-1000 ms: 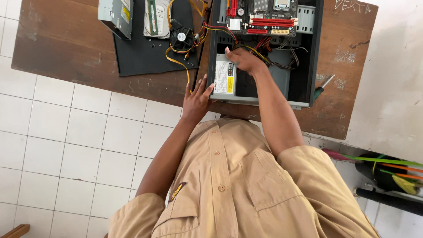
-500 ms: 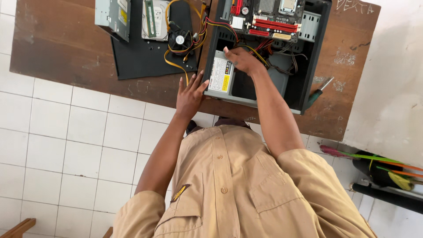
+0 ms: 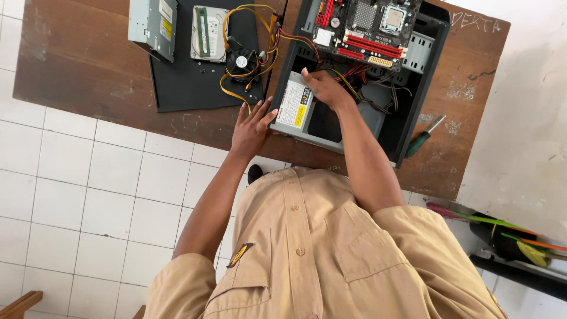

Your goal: The person installs a power supply unit into a desktop computer case. They slide the unit into the chassis, align it, and secure it with screws using a screwdriver.

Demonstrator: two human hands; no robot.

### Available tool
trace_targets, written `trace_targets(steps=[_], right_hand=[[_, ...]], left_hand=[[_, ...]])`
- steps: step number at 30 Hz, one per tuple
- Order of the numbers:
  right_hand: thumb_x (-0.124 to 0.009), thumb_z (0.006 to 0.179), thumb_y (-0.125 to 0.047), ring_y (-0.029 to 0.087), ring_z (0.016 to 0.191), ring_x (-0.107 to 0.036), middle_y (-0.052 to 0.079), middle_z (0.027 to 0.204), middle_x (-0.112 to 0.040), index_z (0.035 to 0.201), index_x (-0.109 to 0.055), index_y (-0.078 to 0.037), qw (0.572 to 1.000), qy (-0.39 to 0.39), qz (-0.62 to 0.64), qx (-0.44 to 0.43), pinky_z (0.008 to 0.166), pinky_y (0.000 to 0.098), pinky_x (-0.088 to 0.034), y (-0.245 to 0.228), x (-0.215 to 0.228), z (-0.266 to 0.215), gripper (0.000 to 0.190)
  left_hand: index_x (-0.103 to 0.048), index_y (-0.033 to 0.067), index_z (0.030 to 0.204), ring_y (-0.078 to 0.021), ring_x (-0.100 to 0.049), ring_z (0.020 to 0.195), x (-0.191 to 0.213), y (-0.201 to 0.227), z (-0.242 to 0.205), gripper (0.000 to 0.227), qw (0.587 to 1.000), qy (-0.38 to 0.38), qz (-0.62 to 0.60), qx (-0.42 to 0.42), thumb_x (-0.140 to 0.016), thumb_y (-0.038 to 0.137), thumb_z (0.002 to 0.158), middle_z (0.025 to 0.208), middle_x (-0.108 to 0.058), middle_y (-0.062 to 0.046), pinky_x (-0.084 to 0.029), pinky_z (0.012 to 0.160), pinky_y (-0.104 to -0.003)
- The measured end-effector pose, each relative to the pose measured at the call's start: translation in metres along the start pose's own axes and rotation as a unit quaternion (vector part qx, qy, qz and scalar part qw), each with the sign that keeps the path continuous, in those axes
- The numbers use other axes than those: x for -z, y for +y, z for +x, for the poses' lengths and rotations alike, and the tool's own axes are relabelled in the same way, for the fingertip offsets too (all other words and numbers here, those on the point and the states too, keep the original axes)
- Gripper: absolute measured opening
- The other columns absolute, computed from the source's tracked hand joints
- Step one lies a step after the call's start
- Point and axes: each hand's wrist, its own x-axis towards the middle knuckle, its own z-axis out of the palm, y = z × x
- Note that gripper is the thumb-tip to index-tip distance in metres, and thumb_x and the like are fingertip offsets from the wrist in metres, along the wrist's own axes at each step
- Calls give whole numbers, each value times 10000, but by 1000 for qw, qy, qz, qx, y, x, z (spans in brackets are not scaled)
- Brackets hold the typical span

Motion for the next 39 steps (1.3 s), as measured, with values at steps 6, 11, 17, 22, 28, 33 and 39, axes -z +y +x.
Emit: trace_targets(steps=[6, 11, 17, 22, 28, 33, 39], right_hand=[[-483, 1025, -755, 227, 613, -503, 35, 600, -487, 610, -552, -216, 1000, 0, 8, -5, 651, 371, -411, -19, 2, -10, 684], [-493, 1025, -747, 196, 635, -498, 19, 602, -513, 615, -576, -202, 1000, -19, 19, -6, 648, 377, -433, -38, 3, -20, 687], [-510, 1022, -744, 184, 648, -490, 4, 620, -479, 627, -577, -199, 999, -45, 19, -8, 641, 373, -431, -20, 13, -1, 677], [-532, 1012, -751, 172, 655, -484, -19, 630, -459, 623, -561, -192, 998, -62, 3, -3, 631, 341, -426, -9, 16, 8, 682], [-549, 1052, -633, 188, 664, -468, 3, 628, -487, 646, -596, -144, 997, -74, 7, 15, 651, 369, -413, 0, 19, 12, 638], [-535, 1075, -608, 161, 655, -472, -15, 626, -492, 649, -584, -162, 995, -87, 15, 46, 647, 322, -410, 23, 17, 28, 619], [-539, 1054, -638, 171, 713, -543, 23, 657, -578, 722, -671, -139, 996, -84, 7, 34, 691, 360, -459, 22, 16, 22, 614]], left_hand=[[-362, 199, 1533, -463, -636, 1253, 7, 5, 2, 973, 999, 4, -45, -3, -902, 380, 744, 1531, -527, -240, -349, 1064, -752], [-409, 192, 1516, -453, -649, 1235, 9, 7, 5, 874, 998, 27, -52, -2, -792, 585, 835, 1476, -573, -240, -384, 1051, -717], [-404, 192, 1513, -470, -628, 1254, 16, 10, 5, 742, 997, -8, -79, 16, -629, 619, 949, 1445, -580, -257, -426, 1027, -693], [-347, 204, 1570, -473, -570, 1323, 34, 16, 1, 728, 990, -74, -108, 49, -548, 609, 999, 1541, -475, -253, -456, 1044, -650], [-378, -45, 1549, -454, -501, 1388, 39, -20, -28, 741, 935, 26, -297, 191, -478, 489, 1045, 1538, -458, -309, -429, 1133, -540], [-737, 126, 1149, -297, -737, 889, 23, -118, -38, 174, 912, 91, -111, 383, -737, 134, 975, 960, -734, -108, -589, 744, -337], [-733, 167, 1080, -316, -714, 970, -11, -189, 13, 189, 905, 9, -16, 424, -797, 157, 903, 993, -701, -33, -551, 927, -457]])
